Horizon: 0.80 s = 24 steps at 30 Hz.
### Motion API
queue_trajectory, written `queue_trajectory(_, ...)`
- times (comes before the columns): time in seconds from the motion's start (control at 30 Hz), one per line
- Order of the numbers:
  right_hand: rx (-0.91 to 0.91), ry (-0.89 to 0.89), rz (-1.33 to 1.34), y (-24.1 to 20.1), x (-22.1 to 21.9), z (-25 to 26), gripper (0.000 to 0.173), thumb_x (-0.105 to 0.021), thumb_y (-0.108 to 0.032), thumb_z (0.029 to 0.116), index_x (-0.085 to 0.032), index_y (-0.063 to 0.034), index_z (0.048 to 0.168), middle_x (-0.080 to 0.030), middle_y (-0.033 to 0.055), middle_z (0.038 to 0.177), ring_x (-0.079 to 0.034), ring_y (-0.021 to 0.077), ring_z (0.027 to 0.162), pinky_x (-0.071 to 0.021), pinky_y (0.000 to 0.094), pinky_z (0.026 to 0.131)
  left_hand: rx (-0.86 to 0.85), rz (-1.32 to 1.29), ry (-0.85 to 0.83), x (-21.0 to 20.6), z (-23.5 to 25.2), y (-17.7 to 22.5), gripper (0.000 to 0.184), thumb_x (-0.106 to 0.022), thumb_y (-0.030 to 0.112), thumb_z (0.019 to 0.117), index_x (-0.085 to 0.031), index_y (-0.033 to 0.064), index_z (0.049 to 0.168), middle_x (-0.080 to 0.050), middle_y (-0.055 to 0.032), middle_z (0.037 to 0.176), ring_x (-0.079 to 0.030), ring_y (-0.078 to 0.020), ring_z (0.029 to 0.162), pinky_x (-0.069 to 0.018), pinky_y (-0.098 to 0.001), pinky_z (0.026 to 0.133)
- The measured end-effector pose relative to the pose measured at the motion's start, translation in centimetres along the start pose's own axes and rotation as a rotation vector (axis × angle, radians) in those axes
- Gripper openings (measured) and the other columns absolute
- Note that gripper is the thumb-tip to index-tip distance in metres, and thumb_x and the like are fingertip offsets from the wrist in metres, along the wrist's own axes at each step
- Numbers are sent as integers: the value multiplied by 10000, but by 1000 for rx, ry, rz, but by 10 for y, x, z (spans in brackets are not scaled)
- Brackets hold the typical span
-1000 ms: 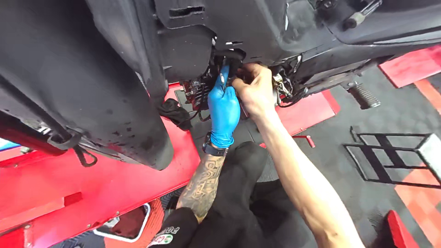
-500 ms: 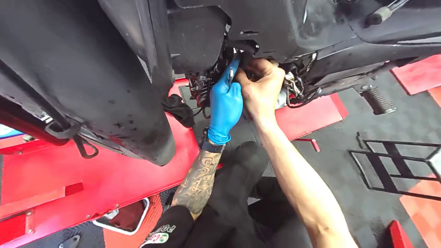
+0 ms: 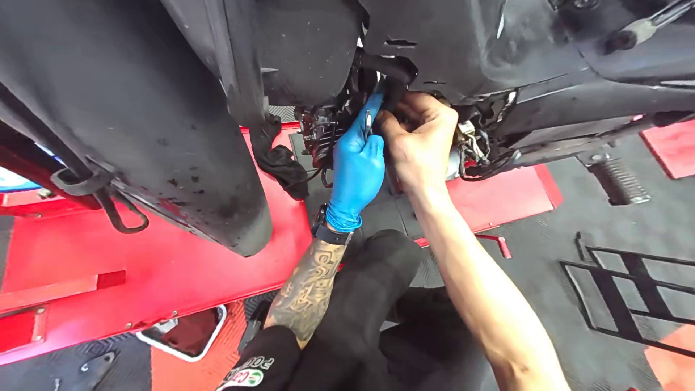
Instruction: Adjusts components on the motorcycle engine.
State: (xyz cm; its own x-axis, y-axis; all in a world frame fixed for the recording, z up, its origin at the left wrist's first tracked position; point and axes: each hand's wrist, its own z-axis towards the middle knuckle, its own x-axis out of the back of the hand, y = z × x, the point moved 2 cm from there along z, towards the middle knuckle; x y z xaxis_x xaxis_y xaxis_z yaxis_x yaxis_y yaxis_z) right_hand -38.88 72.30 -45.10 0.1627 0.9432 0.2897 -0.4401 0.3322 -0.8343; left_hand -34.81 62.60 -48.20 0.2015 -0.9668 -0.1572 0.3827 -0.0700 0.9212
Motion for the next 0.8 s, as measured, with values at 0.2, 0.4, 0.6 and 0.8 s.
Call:
queue_trajectory(0.2, -157, -3, 149, -7, -6, 0, 208, -703, 36, 874, -668, 27, 1079, -749, 85, 925, -665, 126, 513, -588, 283, 412, -95, -137, 283, 3, -17, -5, 356, -394, -73, 1021, -685, -76, 1226, -684, -160, 1325, -648, -249, 1253, -540, -403, 1066)
queue_trajectory(0.4, -209, -68, 180, -6, -3, 1, 346, -673, 66, 892, -626, 54, 1235, -737, 126, 1055, -646, 128, 492, -569, 268, 391, 43, 48, 767, 25, -17, -17, 303, -662, 189, 1011, -633, 39, 1272, -692, -59, 1240, -658, -153, 1174, -563, -333, 981)
queue_trajectory(0.6, -289, -168, 299, -2, 6, 5, 411, -647, 100, 888, -607, 28, 1290, -724, 113, 1139, -606, 110, 497, -528, 248, 387, 195, 240, 525, 34, 15, -31, 742, -801, 448, 868, -528, 38, 1423, -689, -79, 1258, -662, -126, 1184, -556, -355, 1039)
queue_trajectory(0.8, -272, -218, 348, 0, 9, 5, 410, -615, 109, 892, -587, 26, 1293, -712, 105, 1163, -581, 85, 488, -512, 228, 382, 215, 244, 428, 43, 33, -32, 577, -828, 472, 837, -676, 68, 1219, -754, -23, 1052, -721, -88, 1011, -610, -345, 918)
